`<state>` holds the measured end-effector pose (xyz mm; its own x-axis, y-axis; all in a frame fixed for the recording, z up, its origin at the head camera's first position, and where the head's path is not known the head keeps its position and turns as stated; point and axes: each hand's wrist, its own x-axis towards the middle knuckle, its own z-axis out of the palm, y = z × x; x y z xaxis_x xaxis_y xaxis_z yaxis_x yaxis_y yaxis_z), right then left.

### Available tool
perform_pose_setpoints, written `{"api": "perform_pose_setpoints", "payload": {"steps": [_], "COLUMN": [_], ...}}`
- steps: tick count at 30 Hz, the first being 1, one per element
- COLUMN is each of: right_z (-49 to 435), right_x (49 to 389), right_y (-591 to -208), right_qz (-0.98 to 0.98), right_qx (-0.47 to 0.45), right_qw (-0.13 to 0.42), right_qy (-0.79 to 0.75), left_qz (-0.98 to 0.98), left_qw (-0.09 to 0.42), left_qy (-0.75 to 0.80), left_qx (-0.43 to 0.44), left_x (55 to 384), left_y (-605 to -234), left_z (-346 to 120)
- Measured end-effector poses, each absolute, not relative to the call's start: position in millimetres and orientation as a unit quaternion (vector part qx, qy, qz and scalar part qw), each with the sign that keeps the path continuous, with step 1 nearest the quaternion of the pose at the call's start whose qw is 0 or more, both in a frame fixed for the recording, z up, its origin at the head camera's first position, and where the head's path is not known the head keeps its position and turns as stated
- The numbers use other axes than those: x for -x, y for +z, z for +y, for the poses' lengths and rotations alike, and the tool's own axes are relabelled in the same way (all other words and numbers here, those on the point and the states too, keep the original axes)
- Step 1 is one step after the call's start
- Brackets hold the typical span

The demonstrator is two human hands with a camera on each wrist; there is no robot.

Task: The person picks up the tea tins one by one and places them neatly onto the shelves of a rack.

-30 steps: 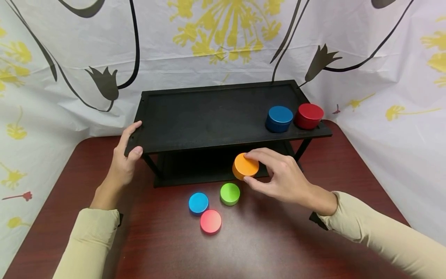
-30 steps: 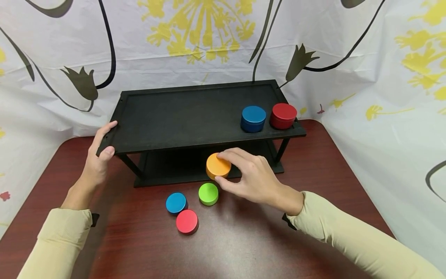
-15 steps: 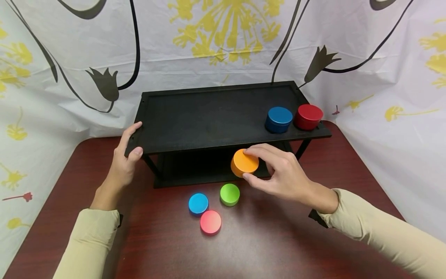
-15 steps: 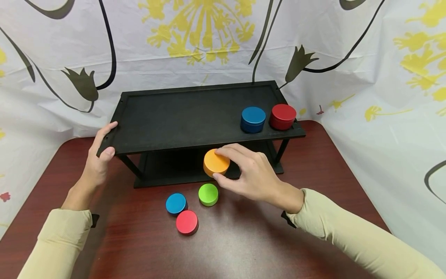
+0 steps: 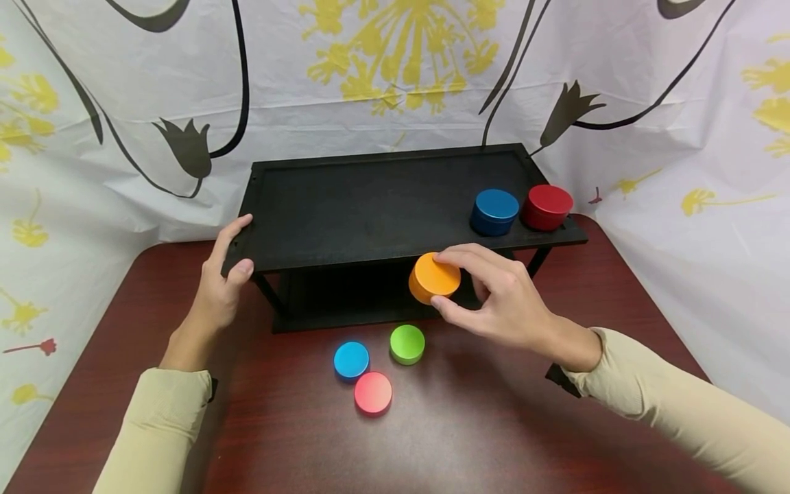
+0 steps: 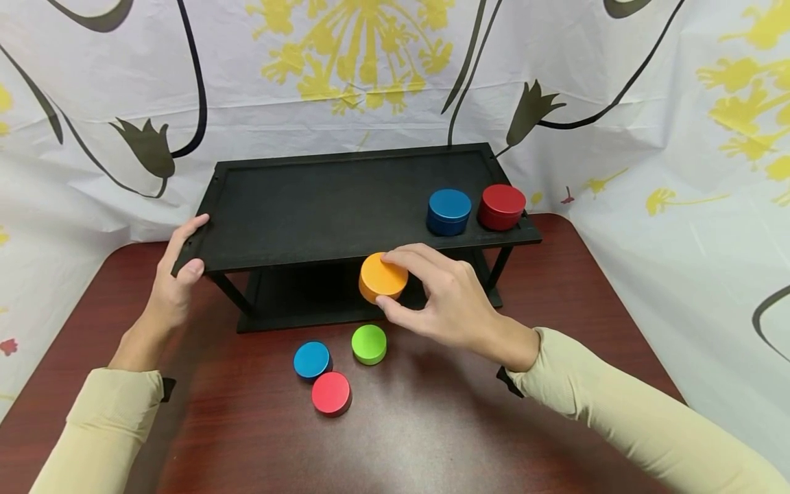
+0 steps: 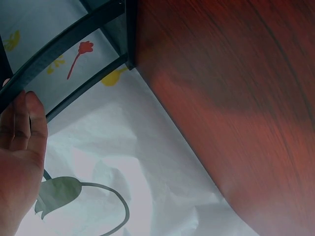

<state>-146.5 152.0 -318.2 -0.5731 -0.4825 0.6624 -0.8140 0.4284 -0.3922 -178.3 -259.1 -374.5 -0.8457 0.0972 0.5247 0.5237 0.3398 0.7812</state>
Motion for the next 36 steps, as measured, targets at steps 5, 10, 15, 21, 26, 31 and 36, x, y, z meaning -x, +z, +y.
{"api": "perform_pose_setpoints", "payload": {"steps": [5,10,15,21,26,31,36], "right_z": [151,150,149,149,147,143,140], "right_x": [148,151,155,159,164,170,175], "right_y": [-315,-309,-306,-304,-301,-300,-298], "right_qz": [-0.805,-0.797,-0.799,-0.812,-0.817,-0.828,-0.84], "right_qx": [-0.4,-0.404,-0.395,-0.37,-0.352,-0.339,-0.326], "right_qw": [0.241,0.251,0.258,0.265,0.28,0.286,0.295], "right_qy": [0.365,0.372,0.373,0.366,0.361,0.342,0.318], "left_qz": [-0.795,-0.792,-0.791,-0.793,-0.795,-0.791,-0.787], "left_qw": [0.196,0.196,0.194,0.192,0.196,0.203,0.201], "left_qy": [-0.539,-0.545,-0.547,-0.544,-0.54,-0.544,-0.551], "left_qx": [0.199,0.195,0.194,0.195,0.196,0.192,0.192], "left_x": [180,180,179,179,179,178,180], "left_y": [-375,-375,-374,-374,-375,-375,-376], "left_z": [-259,-259,-259,-259,-260,-260,-259]}}
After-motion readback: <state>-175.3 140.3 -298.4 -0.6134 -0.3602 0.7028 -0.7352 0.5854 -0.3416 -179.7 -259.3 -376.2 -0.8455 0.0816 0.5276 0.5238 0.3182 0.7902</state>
